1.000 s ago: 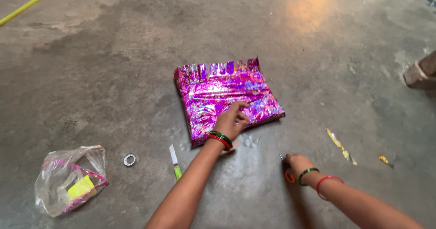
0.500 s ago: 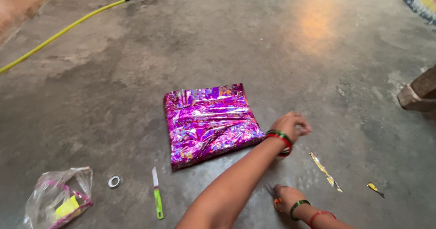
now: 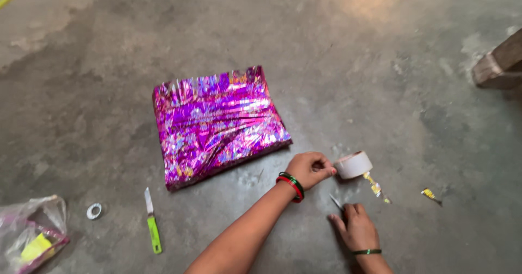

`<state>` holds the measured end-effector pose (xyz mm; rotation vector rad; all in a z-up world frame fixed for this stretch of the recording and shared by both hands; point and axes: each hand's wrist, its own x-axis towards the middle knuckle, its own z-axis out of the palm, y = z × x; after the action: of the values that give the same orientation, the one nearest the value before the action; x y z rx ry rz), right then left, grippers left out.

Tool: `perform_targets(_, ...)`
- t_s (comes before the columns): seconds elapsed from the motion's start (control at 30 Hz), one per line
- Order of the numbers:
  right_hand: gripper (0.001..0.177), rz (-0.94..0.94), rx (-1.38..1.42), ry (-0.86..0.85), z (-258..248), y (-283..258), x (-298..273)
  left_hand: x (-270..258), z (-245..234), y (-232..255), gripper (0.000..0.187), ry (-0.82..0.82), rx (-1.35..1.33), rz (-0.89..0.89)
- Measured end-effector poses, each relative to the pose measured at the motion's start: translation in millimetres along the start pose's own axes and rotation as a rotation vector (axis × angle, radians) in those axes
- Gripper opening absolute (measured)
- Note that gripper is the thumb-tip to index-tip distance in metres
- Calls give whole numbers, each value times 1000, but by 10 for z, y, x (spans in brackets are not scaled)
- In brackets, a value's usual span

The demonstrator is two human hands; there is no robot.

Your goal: The person wraps a rectangular item with shiny purple patterned paper on a concrete floor. They fold the paper edges, apply clear adhesive tape to secure the folds, and use scissors to cut tape as needed. The wrapped item is turned over to tape the opposite side.

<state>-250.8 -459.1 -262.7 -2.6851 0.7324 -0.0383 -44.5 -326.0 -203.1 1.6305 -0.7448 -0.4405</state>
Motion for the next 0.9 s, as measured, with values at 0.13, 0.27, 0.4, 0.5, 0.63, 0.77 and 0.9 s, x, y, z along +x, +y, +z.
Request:
perform_targets(0.13, 27, -102, -58, -30, -16, -71, -64, -220, -114, -37, 18, 140, 206, -198)
perform_targets(0.27, 20, -40, -124, -87, 40, -56, -31, -270, -193, -52, 17, 240, 164, -262)
perform_targets(0.4, 22, -220, 381, -29, 122, -82, 118, -296, -280, -73, 32, 303, 144, -265)
perform_targets(0.5, 20, -86, 890, -357, 304, -275, 265, -257, -316, -31, 27, 269, 272, -281)
perform_targets(0.63, 18, -165, 1146, -352, 495, -525, 524, -201, -345, 25, 28, 307, 352, -285)
perform_targets(0.77, 19, -152, 1222, -269, 449, -693, 696, -54, -275, 71, 27, 243, 479, -6)
perform_targets(0.9, 29, -98, 1142, -24, 92, -823, 765, 293, -123, 85, 28, 169, 598, 28)
